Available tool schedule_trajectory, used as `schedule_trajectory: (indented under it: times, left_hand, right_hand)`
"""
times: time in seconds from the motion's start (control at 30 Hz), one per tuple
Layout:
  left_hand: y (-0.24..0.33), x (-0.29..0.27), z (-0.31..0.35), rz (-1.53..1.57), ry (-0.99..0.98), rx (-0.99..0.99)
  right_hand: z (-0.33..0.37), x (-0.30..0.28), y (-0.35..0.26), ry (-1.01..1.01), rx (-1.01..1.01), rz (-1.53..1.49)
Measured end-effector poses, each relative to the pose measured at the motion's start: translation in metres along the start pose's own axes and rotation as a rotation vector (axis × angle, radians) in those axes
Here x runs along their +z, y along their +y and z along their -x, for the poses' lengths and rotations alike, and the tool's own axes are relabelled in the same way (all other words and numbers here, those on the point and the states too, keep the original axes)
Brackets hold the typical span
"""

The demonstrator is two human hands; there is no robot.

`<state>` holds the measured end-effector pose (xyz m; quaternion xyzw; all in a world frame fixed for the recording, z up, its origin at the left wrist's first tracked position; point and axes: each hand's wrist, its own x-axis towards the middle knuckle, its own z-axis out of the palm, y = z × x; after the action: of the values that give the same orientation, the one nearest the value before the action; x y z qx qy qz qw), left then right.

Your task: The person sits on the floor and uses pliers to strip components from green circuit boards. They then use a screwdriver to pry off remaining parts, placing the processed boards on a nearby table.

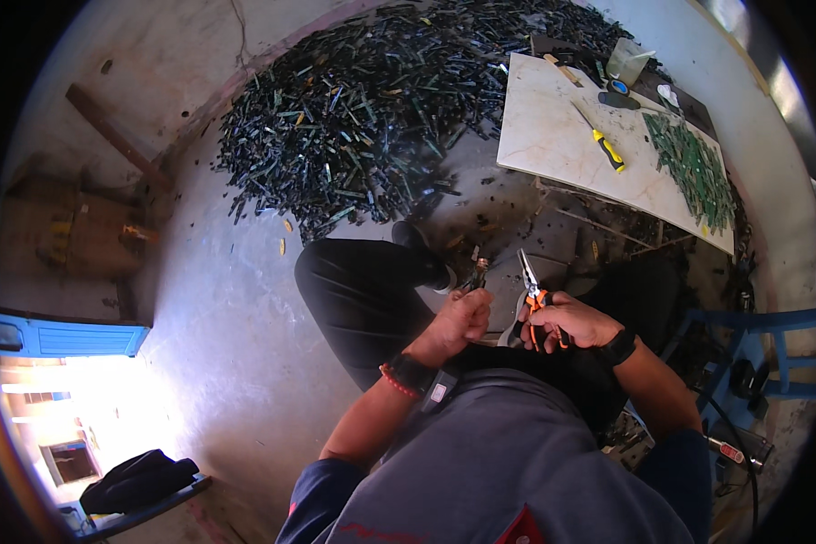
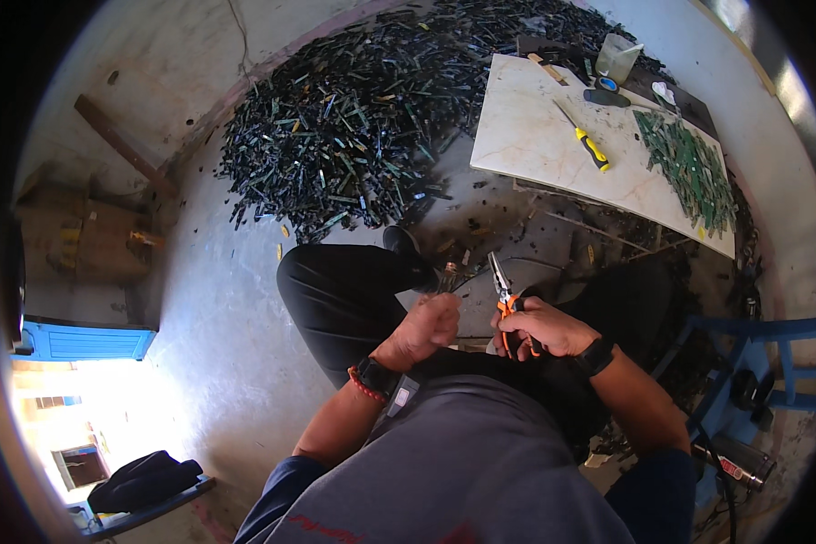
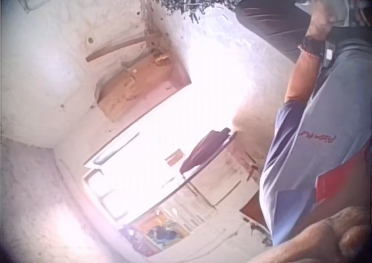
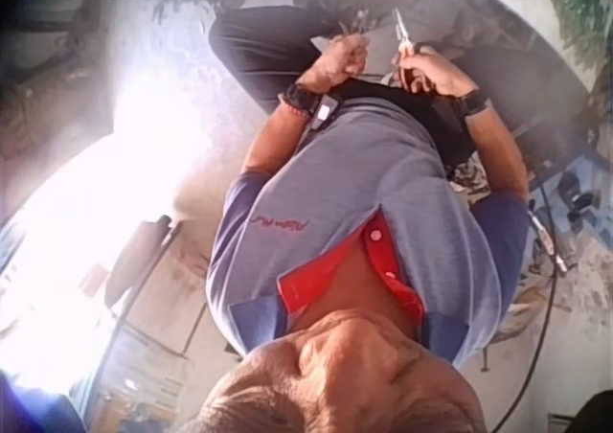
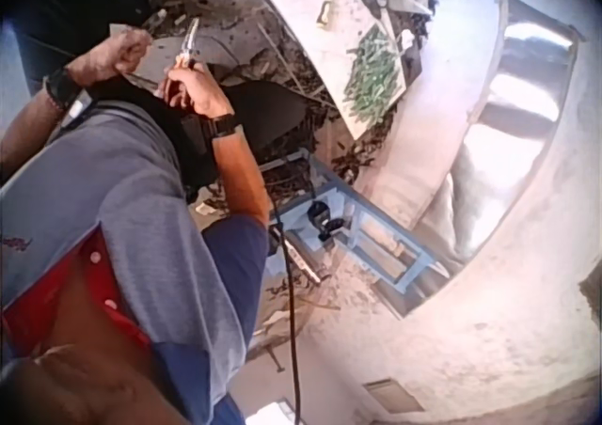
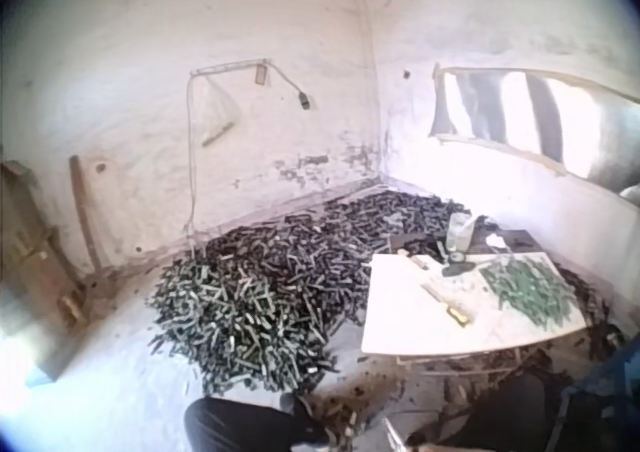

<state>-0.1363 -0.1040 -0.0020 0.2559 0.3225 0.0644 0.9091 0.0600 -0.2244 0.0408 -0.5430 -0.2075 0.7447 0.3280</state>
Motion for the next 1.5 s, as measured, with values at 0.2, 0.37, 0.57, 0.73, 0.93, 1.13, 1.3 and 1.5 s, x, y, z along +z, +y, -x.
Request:
schedule_trajectory:
  times: [0.2,0.37,0.57,0.73,0.93,1.13,1.3,1.5]
  left_hand:
    - [0.001,-0.001,0.001,0.006,-0.024,0.026]
    - [0.006,0.002,0.002,0.086,-0.115,-0.073]
    - [0.015,0.01,-0.001,0.195,-0.236,-0.148]
    - [0.015,0.004,-0.002,0.259,-0.26,-0.159]
    - [0.013,-0.002,-0.004,0.285,-0.285,-0.17]
    - [0.019,0.002,0.0,0.3,-0.305,-0.127]
    - [0.016,0.006,-0.005,0.288,-0.32,-0.073]
    - [0.011,0.023,-0.009,0.148,-0.249,-0.071]
  right_hand:
    - [0.002,0.006,-0.001,0.361,-0.285,0.231]
    - [0.032,-0.048,-0.04,1.021,-0.558,0.642]
    - [0.048,-0.138,-0.087,1.568,-0.328,0.87]
    - [0.046,-0.159,-0.111,1.637,0.01,0.914]
    - [0.036,-0.173,-0.111,1.643,0.07,0.992]
    - [0.029,-0.175,-0.098,1.792,-0.365,1.054]
    - [0.024,-0.075,-0.06,1.203,-0.878,0.509]
    - [-0.009,0.04,-0.015,0.553,-0.592,0.188]
